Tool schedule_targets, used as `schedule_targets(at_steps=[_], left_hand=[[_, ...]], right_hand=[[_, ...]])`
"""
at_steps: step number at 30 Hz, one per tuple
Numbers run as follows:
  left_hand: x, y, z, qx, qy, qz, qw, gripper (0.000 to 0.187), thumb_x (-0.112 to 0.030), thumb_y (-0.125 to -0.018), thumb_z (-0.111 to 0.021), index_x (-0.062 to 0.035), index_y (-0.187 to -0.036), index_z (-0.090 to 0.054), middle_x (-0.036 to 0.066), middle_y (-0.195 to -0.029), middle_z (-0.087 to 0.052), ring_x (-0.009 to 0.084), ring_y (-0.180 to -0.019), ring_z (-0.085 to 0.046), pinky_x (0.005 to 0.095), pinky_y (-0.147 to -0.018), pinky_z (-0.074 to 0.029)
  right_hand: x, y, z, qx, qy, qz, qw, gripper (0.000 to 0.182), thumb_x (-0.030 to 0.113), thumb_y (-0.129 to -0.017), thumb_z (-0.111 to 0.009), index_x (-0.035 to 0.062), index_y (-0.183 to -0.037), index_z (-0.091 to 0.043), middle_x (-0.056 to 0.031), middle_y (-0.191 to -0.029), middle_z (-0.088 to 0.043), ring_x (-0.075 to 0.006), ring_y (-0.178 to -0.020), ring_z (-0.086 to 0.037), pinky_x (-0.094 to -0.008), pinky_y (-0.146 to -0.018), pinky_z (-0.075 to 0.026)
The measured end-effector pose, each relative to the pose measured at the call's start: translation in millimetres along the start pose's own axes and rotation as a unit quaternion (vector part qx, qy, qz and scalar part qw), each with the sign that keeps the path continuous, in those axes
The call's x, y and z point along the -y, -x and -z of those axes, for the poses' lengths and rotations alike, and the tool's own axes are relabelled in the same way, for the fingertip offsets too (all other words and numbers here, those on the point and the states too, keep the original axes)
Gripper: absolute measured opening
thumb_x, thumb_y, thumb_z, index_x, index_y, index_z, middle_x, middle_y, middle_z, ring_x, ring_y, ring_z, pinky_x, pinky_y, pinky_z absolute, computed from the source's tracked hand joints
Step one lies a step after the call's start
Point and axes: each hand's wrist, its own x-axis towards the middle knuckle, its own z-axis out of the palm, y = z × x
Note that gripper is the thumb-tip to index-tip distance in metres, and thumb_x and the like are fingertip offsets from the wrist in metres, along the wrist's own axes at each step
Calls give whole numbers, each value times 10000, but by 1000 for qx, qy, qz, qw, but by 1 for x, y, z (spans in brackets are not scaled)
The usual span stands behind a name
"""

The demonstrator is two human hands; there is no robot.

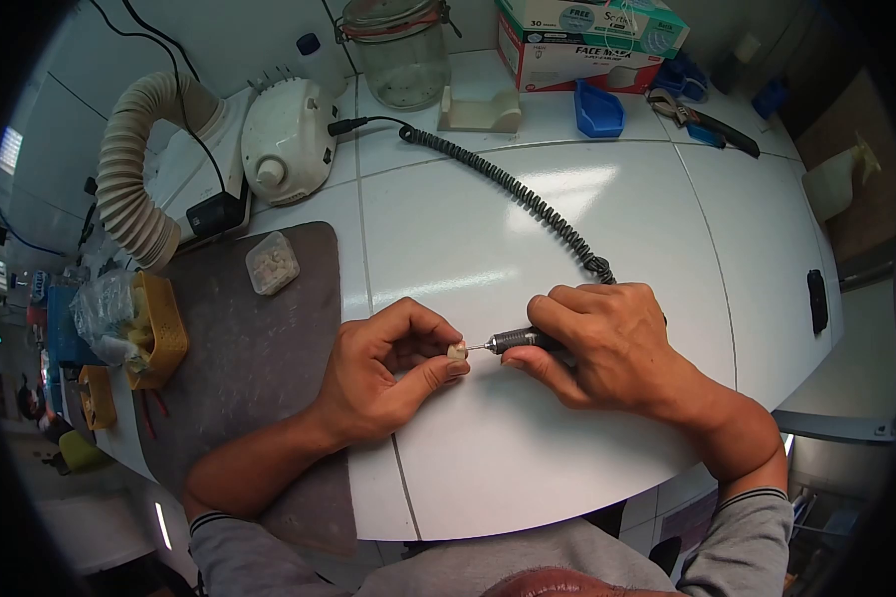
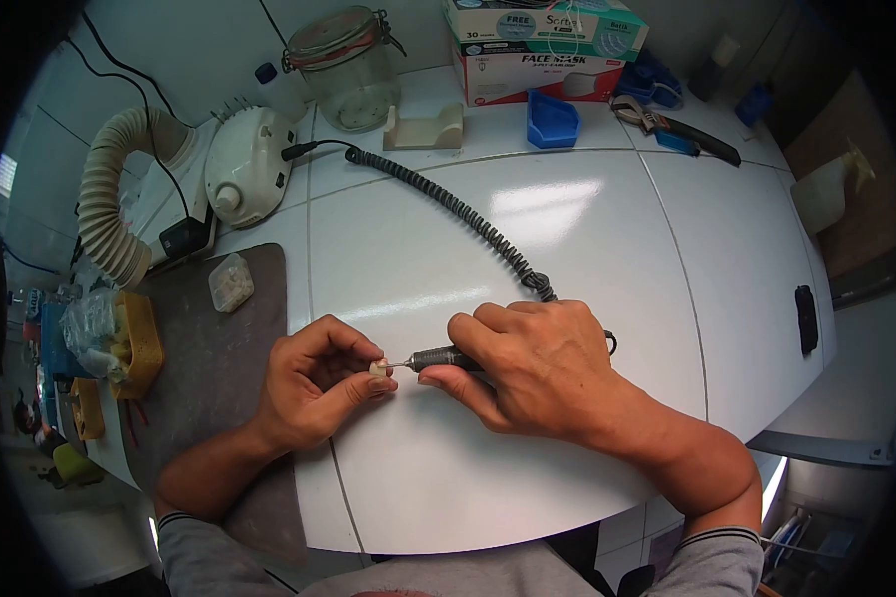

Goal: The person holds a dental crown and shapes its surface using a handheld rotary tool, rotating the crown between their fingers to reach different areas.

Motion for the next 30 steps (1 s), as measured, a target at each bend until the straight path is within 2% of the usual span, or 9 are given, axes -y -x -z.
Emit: schedule_targets(at_steps=[30], left_hand=[[-1, -1, 1, 11, -6, -6, 1000, 192, 3, -1032, -768, 56, -1162, -637, 139, -1057, -775, 197, -1024, -808, 332, -938, -682]], right_hand=[[0, 0, 0, 0, -2, -5, 1000, 491, 550, -1041, -717, 103, -839, -689, -43, -670, -660, -233, -537, -675, -376, -447, -454]])
